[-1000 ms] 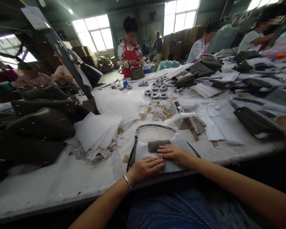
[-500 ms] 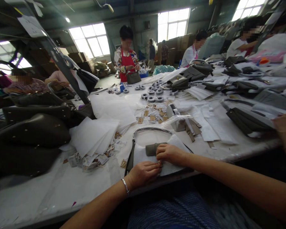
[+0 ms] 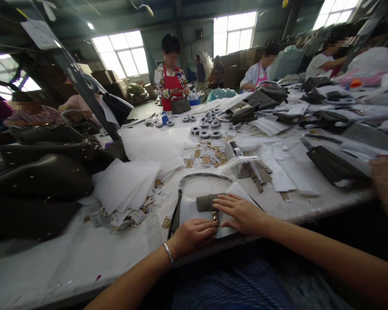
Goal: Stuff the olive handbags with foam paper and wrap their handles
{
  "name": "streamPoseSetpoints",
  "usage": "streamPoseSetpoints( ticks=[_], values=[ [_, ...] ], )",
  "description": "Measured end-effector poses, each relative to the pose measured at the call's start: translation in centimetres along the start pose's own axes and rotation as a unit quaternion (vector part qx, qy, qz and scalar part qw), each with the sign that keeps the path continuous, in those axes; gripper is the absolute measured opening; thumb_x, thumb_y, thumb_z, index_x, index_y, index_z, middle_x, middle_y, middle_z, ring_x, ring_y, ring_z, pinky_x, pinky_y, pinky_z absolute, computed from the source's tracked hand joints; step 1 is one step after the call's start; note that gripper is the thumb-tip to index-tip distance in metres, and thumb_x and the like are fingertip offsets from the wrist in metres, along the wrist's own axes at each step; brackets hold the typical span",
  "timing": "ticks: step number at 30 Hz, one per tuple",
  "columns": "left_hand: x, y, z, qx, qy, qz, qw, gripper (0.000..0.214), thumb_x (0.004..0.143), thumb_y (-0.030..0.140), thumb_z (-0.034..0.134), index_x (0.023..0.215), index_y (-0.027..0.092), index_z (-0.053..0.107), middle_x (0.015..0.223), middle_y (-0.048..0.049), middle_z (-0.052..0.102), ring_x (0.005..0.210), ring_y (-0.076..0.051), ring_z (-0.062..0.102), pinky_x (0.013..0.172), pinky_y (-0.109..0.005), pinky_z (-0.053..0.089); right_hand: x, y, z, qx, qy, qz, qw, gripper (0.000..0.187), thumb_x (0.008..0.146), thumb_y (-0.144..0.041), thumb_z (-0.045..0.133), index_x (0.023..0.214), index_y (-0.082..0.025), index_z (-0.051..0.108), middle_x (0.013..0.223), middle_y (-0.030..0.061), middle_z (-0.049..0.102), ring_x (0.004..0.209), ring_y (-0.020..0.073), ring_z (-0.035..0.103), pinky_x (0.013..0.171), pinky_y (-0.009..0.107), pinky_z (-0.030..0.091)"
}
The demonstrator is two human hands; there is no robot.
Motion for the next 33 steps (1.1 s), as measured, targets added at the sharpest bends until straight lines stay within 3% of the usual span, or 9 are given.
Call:
streamPoseSetpoints(
  ticks=[2, 5, 10, 15, 20, 24, 27, 30, 33],
  values=[
    [0.2, 0.2, 0.1, 0.001, -0.007, -0.008, 1.0, 0.023, 0.097, 0.024, 0.053, 0.118, 0.018, 0.062, 0.123, -0.0051, 0.07, 0.108, -0.017, 0.068, 0.096, -0.03, 0.057, -1.7, -0.1, 1.7, -0.017, -0.017, -0.015, 1.0, 0.065, 0.095, -0.047, 0.057, 0.15, -0.019, 0.04, 0.155, 0.0117, 0.04, 0.145, 0.0298, 0.033, 0.12, 0.052, 0.02],
    [0.4, 0.5, 0.7, 0.02, -0.027, -0.058, 0.998, 0.03, 0.098, 0.022, 0.051, 0.127, 0.019, 0.058, 0.126, -0.0061, 0.068, 0.112, -0.018, 0.066, 0.1, -0.035, 0.055, -3.1, 0.3, 3.4, -0.017, -0.026, -0.015, 0.999, 0.067, 0.098, -0.046, 0.051, 0.156, -0.021, 0.027, 0.16, 0.0098, 0.029, 0.149, 0.0278, 0.023, 0.122, 0.053, 0.014],
    [-0.2, 1.3, 1.8, 0.093, -0.001, -0.146, 0.985, 0.044, 0.096, 0.009, 0.039, 0.136, 0.019, 0.052, 0.138, -0.0078, 0.061, 0.13, -0.023, 0.055, 0.107, -0.047, 0.049, -3.0, 0.2, 3.1, 0.013, -0.014, -0.007, 1.0, 0.069, 0.097, -0.048, 0.052, 0.156, -0.022, 0.027, 0.16, 0.0105, 0.03, 0.149, 0.0273, 0.021, 0.122, 0.054, 0.014],
    [-0.7, 2.5, 2.3, 0.158, 0.056, -0.101, 0.981, 0.054, 0.091, 0.005, 0.039, 0.141, 0.02, 0.05, 0.143, -0.0063, 0.055, 0.133, -0.022, 0.051, 0.111, -0.042, 0.046, -3.0, 0.0, 2.6, 0.035, -0.01, 0.007, 0.999, 0.067, 0.098, -0.049, 0.048, 0.155, -0.02, 0.03, 0.159, 0.0111, 0.03, 0.149, 0.0276, 0.021, 0.122, 0.054, 0.013],
    [-0.9, 2.7, 3.1, 0.201, 0.069, -0.068, 0.975, 0.049, 0.092, 0.02, 0.054, 0.141, 0.02, 0.052, 0.139, -0.0035, 0.059, 0.129, -0.023, 0.055, 0.111, -0.039, 0.047, -2.9, -0.1, 2.3, 0.052, -0.003, 0.02, 0.998, 0.062, 0.099, -0.053, 0.044, 0.152, -0.021, 0.037, 0.157, 0.0109, 0.036, 0.148, 0.0278, 0.026, 0.122, 0.053, 0.013],
    [-1.3, 2.6, 3.6, 0.233, 0.097, -0.049, 0.966, 0.046, 0.091, 0.019, 0.056, 0.138, 0.019, 0.056, 0.135, -0.0032, 0.062, 0.125, -0.023, 0.059, 0.113, -0.038, 0.044, -2.2, 0.5, 0.7, 0.078, -0.007, 0.006, 0.997, 0.052, 0.096, -0.045, 0.056, 0.143, -0.024, 0.051, 0.144, 0.0099, 0.055, 0.138, 0.0273, 0.044, 0.12, 0.051, 0.022],
    [-1.5, 2.5, 3.9, 0.243, 0.1, -0.037, 0.964, 0.044, 0.092, 0.015, 0.054, 0.136, 0.018, 0.057, 0.135, -0.0026, 0.062, 0.125, -0.022, 0.059, 0.116, -0.037, 0.04, -2.8, 2.3, -2.9, 0.083, 0.055, 0.025, 0.995, 0.034, 0.097, -0.034, 0.056, 0.128, -0.023, 0.064, 0.126, 0.0085, 0.068, 0.121, 0.0231, 0.06, 0.113, 0.043, 0.036],
    [-1.5, 2.4, 3.8, 0.243, 0.094, -0.041, 0.965, 0.041, 0.095, 0.015, 0.051, 0.135, 0.019, 0.059, 0.135, -0.002, 0.062, 0.125, -0.022, 0.058, 0.116, -0.037, 0.04, -5.8, 4.7, -6.5, 0.072, 0.168, 0.111, 0.977, 0.03, 0.099, -0.035, 0.052, 0.12, -0.021, 0.068, 0.118, 0.0106, 0.071, 0.111, 0.0229, 0.065, 0.1, 0.036, 0.049],
    [-1.2, 2.7, 2.9, 0.238, 0.11, -0.05, 0.964, 0.037, 0.096, 0.016, 0.05, 0.132, 0.021, 0.061, 0.132, -0.0003, 0.064, 0.123, -0.021, 0.059, 0.116, -0.036, 0.04, -9.9, 6.1, -6.5, 0.074, 0.216, 0.195, 0.954, 0.032, 0.101, -0.039, 0.045, 0.113, -0.024, 0.071, 0.115, 0.0096, 0.072, 0.106, 0.0236, 0.067, 0.095, 0.036, 0.054]
  ],
)
Point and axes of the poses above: each hand's wrist, its own x-axis towards the middle knuckle, its own z-axis out of the palm, y = z × x, the point moved 10 cm from there along x, towards the middle knuckle
